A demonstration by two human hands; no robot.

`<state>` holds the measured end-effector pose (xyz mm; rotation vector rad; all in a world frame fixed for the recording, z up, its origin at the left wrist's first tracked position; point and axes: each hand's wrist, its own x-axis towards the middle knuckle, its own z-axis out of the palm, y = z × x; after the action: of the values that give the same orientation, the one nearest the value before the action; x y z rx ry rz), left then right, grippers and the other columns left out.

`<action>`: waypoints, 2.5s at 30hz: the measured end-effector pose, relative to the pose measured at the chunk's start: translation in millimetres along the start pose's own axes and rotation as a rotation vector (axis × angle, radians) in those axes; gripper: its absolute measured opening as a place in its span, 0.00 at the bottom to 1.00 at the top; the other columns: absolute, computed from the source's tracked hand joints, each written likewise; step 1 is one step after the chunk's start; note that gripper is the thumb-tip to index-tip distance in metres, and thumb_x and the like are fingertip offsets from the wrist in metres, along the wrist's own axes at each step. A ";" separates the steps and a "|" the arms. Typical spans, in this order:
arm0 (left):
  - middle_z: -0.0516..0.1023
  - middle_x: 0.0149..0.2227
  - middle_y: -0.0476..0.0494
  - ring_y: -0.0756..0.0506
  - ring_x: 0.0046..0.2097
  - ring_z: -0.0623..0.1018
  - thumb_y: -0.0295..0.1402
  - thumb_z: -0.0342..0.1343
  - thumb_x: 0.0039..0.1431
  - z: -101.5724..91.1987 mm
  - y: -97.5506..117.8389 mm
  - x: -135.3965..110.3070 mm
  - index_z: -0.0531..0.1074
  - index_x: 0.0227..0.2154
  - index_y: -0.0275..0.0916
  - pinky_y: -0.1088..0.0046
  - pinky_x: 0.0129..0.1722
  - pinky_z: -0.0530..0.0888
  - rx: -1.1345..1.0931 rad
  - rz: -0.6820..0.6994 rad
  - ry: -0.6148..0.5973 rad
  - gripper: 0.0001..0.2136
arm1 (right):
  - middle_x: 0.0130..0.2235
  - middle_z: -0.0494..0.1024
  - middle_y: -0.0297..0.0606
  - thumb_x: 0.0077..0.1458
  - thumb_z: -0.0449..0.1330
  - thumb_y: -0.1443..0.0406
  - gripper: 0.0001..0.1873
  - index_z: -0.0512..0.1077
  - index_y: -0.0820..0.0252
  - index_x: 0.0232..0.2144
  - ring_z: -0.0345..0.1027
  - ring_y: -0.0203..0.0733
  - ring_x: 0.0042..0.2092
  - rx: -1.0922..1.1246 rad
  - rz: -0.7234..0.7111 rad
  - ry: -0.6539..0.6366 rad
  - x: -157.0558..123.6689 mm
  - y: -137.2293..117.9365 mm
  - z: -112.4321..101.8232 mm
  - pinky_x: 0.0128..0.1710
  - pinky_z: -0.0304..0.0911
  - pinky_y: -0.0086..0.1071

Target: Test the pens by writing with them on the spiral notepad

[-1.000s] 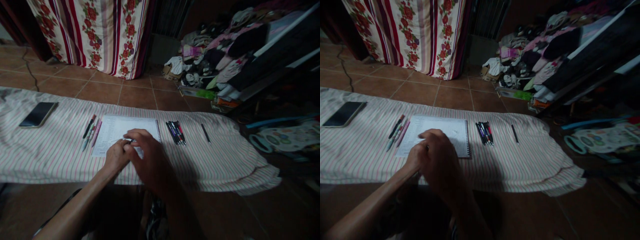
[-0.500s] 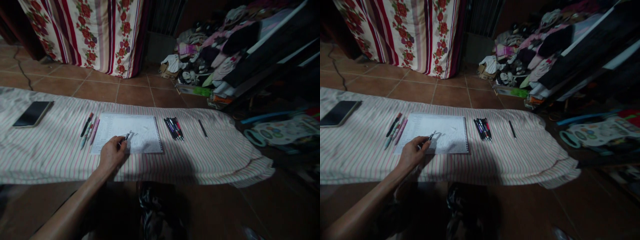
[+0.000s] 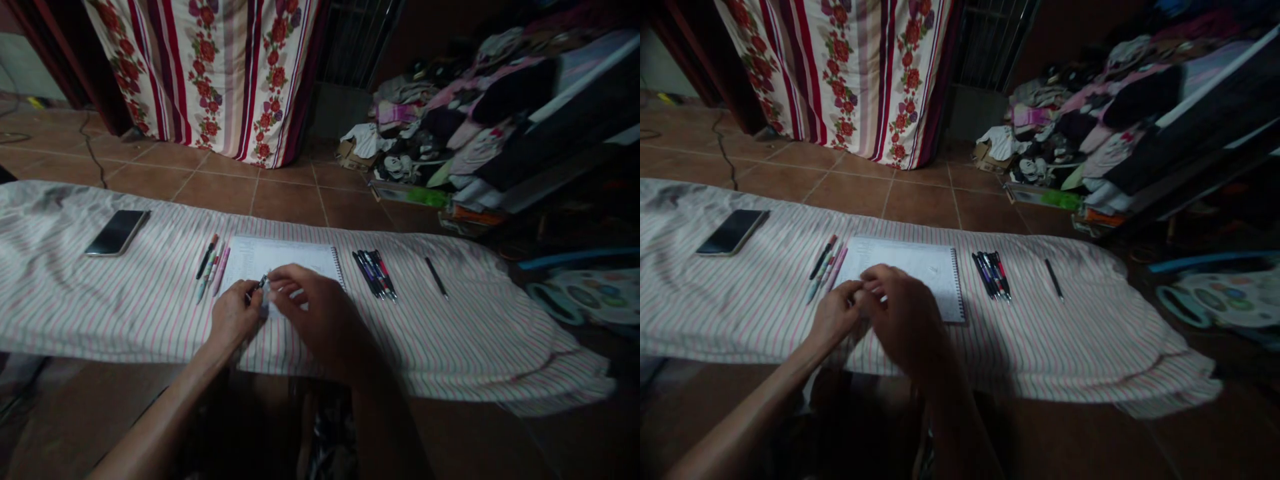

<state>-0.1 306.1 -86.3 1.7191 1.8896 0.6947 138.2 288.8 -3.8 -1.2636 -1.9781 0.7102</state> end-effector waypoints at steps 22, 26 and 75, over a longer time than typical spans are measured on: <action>0.77 0.41 0.40 0.41 0.42 0.76 0.34 0.44 0.56 -6.3 -12.3 5.3 0.69 0.46 0.38 0.67 0.40 0.69 0.234 -0.019 -0.155 0.17 | 0.32 0.75 0.39 0.48 0.54 0.72 0.09 0.75 0.59 0.29 0.67 0.40 0.35 -0.326 0.125 0.242 29.3 127.4 37.6 0.40 0.60 0.32; 0.77 0.42 0.40 0.42 0.42 0.76 0.33 0.44 0.55 -9.7 -12.9 7.3 0.70 0.45 0.38 0.68 0.41 0.68 0.202 -0.032 -0.145 0.16 | 0.34 0.75 0.38 0.49 0.56 0.71 0.10 0.76 0.57 0.32 0.64 0.44 0.39 -0.448 0.099 0.168 31.4 124.5 45.8 0.42 0.58 0.34; 0.77 0.42 0.40 0.42 0.43 0.75 0.33 0.44 0.56 -10.0 -11.1 9.5 0.70 0.46 0.37 0.68 0.43 0.69 0.189 -0.036 -0.136 0.17 | 0.25 0.74 0.33 0.40 0.60 0.59 0.14 0.72 0.60 0.30 0.66 0.35 0.28 0.581 0.495 0.621 34.2 137.7 8.6 0.30 0.60 0.30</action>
<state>-15.9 314.3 -86.3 1.7928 1.9374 0.3849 197.2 372.0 -102.8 -1.3825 -0.8760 0.9008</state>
